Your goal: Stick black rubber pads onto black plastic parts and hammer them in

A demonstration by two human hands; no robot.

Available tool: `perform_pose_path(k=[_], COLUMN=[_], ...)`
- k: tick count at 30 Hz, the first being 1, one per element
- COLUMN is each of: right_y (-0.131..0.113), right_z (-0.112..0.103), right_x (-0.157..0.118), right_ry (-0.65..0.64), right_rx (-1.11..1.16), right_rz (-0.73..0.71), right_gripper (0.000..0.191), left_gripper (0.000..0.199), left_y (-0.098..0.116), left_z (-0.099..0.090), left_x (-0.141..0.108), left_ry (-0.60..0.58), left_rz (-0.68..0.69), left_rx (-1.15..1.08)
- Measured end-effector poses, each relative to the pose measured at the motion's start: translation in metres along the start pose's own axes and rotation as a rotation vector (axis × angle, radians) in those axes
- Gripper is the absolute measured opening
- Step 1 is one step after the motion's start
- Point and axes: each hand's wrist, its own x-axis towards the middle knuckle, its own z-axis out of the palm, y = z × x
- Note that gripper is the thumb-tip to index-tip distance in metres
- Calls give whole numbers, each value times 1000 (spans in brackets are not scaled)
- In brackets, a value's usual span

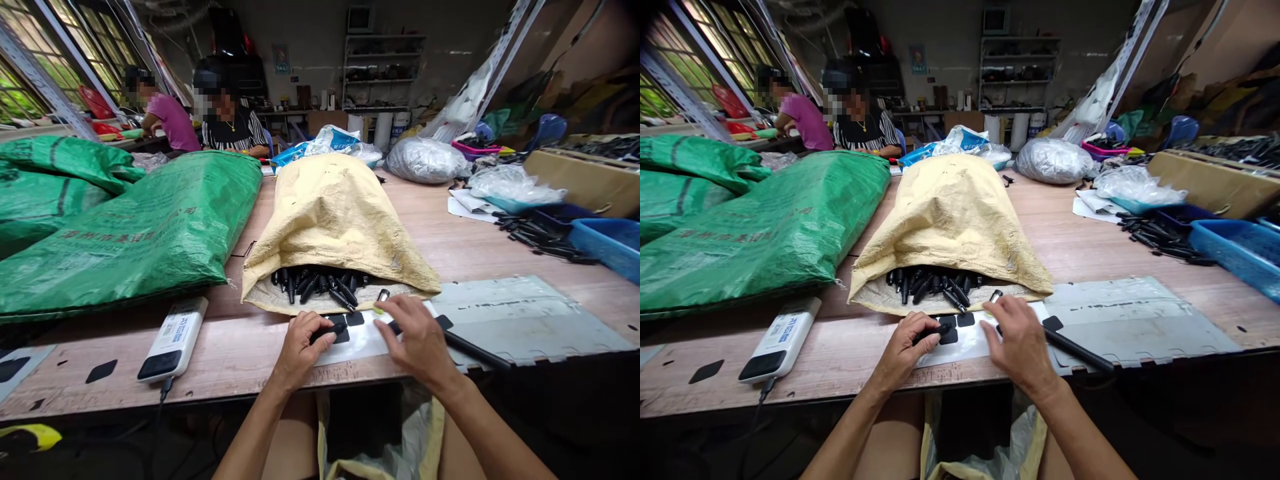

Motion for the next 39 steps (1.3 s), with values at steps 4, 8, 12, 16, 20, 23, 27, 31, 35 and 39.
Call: perform_pose_path(k=[4,8,12,16,20,23,27,31,35,39], right_y=[-35,-44,-45,-44,-41,-40,-29,0,22,23], right_z=[3,13,16,26,36,33,13,3,12,20], right_x=[16,22,22,21,19,19,20,15,5,0], right_ry=[-237,-315,-344,-345,-336,-333,-290,-77,-12,6], right_rx=[159,62,54,106,210,225,213,57,-166,-174], right_rz=[-155,-184,-193,-199,-190,-174,-133,69,173,197], right_gripper=[22,19,23,20,22,24,25,20,18,19], left_gripper=[22,22,21,19,18,18,19,17,15,12], left_y=[-2,-4,-4,-4,-5,-2,0,-3,3,28], left_z=[0,1,3,6,5,5,5,5,2,10], left_x=[-2,-3,-3,-4,-3,-2,-3,-4,-3,-20], left_ry=[9,15,43,66,53,42,43,45,56,-33], left_rz=[-16,-10,8,35,25,17,-10,-42,-19,134], left_rx=[6,14,61,109,124,128,128,100,113,142])
